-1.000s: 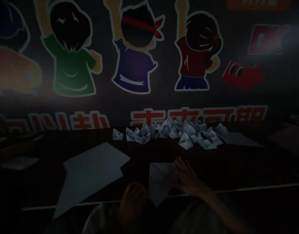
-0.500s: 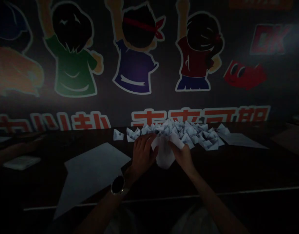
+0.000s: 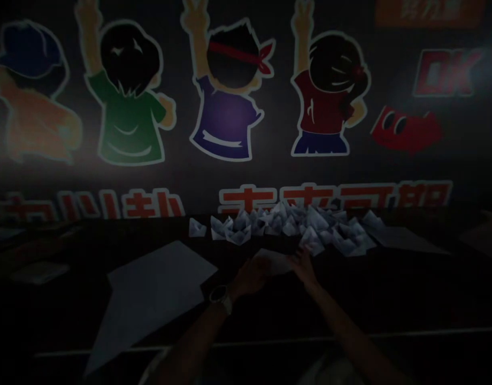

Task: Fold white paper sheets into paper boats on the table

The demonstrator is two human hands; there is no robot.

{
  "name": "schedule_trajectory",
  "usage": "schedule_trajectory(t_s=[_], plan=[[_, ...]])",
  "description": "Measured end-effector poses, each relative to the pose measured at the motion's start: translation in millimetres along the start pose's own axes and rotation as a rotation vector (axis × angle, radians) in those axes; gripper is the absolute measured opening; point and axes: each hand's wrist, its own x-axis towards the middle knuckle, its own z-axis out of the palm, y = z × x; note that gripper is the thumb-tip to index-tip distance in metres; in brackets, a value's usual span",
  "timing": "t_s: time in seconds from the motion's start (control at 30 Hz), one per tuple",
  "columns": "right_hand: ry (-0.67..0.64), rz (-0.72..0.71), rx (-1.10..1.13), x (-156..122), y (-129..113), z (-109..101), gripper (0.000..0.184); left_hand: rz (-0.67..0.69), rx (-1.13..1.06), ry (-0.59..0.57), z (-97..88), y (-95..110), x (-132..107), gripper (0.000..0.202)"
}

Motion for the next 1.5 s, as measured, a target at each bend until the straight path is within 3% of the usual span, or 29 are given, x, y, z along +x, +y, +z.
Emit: schedule_trajectory(t_s=[0.07,0.13,0.23,0.33,0.47,0.57,0.7,0.83,0.97,1.2,1.5], plan=[[-0.002,-0.028,-0.098,0,7,-7,0.061,0.018,0.016,0.019,0.1,1,-1,0.049],[-0.130,-0.178,-0.229,-2,8,-12,0.067,0.025,0.038,0.005,0.6,2,-1,0.049],[-0.410,-0.431,-0.392,-6,1,-13,0.049,0.031,0.048,-0.009,2.8,1,2,0.047],[-0.532,-0.435,-0.358,-8,-6,-11,0.029,0.053,0.027,-0.013,4.0,-2,5,0.044],[-0.581,-0.407,-0.284,-6,-5,-11,0.031,0.111,-0.029,-0.023,-3.4,-2,1,0.039],[-0.586,-0.396,-0.264,-5,0,-14,0.035,0.096,-0.119,-0.006,-15.4,-1,-5,0.034],[-0.540,-0.333,-0.258,-2,6,-14,0.040,-0.120,-0.299,0.012,-24.9,-4,-5,0.026],[-0.500,-0.285,-0.262,3,6,-10,0.040,-0.301,-0.468,0.023,-19.7,-10,1,0.025],[-0.502,-0.225,-0.391,11,5,-7,0.038,-0.424,-0.403,0.110,-12.4,-10,5,0.027],[-0.415,-0.087,-0.577,15,12,-7,0.028,-0.474,-0.250,0.152,-11.4,-8,4,0.015],[-0.390,-0.062,-0.663,8,8,-7,0.020,-0.454,-0.220,0.140,-8.0,-10,3,0.012]])
